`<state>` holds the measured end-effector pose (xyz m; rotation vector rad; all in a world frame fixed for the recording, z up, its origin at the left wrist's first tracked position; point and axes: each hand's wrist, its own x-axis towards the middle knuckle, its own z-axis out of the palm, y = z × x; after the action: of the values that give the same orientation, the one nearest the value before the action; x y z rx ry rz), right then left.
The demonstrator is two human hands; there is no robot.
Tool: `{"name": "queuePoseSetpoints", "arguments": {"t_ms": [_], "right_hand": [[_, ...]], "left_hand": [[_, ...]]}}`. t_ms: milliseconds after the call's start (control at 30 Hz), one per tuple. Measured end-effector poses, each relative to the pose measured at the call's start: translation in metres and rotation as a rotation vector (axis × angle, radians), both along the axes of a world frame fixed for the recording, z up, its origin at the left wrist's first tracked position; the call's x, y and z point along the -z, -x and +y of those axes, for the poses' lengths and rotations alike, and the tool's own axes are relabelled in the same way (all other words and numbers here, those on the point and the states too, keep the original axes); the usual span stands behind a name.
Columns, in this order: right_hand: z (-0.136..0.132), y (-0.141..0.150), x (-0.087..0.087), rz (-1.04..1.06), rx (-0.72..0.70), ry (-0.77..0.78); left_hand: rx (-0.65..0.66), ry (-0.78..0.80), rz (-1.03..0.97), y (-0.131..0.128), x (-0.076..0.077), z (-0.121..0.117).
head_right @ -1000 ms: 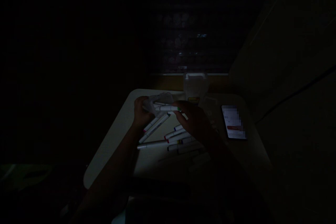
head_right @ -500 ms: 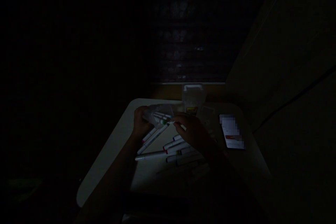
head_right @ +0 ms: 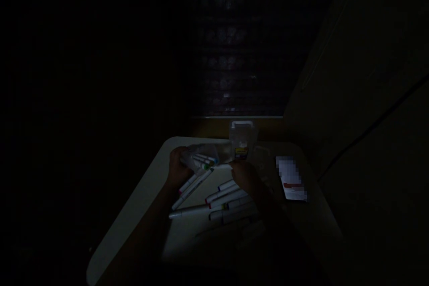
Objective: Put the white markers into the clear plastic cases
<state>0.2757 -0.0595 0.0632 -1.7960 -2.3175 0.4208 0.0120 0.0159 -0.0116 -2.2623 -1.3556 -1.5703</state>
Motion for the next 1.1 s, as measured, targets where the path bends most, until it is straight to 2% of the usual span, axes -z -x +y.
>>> {"name": "queuePoseSetpoints", "arguments": {"t_ms": [367,667,833,1100], "right_hand": [[0.004,-0.003,0.004,-0.13,0.082,0.039],[0.007,-0.006,0.006,-0.139,0.058,0.015],[0.004,-0.01,-0.003,-0.12,0.012,-0.027],[-0.008,-0.018,-0.029,-0.112,-0.031,-0.097]], "left_hand": [[0.002,0.014,0.019,0.0,0.0,0.0],[-0.003,-0.002,-0.005,-0.001,0.002,0.0],[0.027,0.009,-0.007,-0.001,0.001,0.0],[0.0,0.02,-0.002,-0.002,0.002,0.0]]}}
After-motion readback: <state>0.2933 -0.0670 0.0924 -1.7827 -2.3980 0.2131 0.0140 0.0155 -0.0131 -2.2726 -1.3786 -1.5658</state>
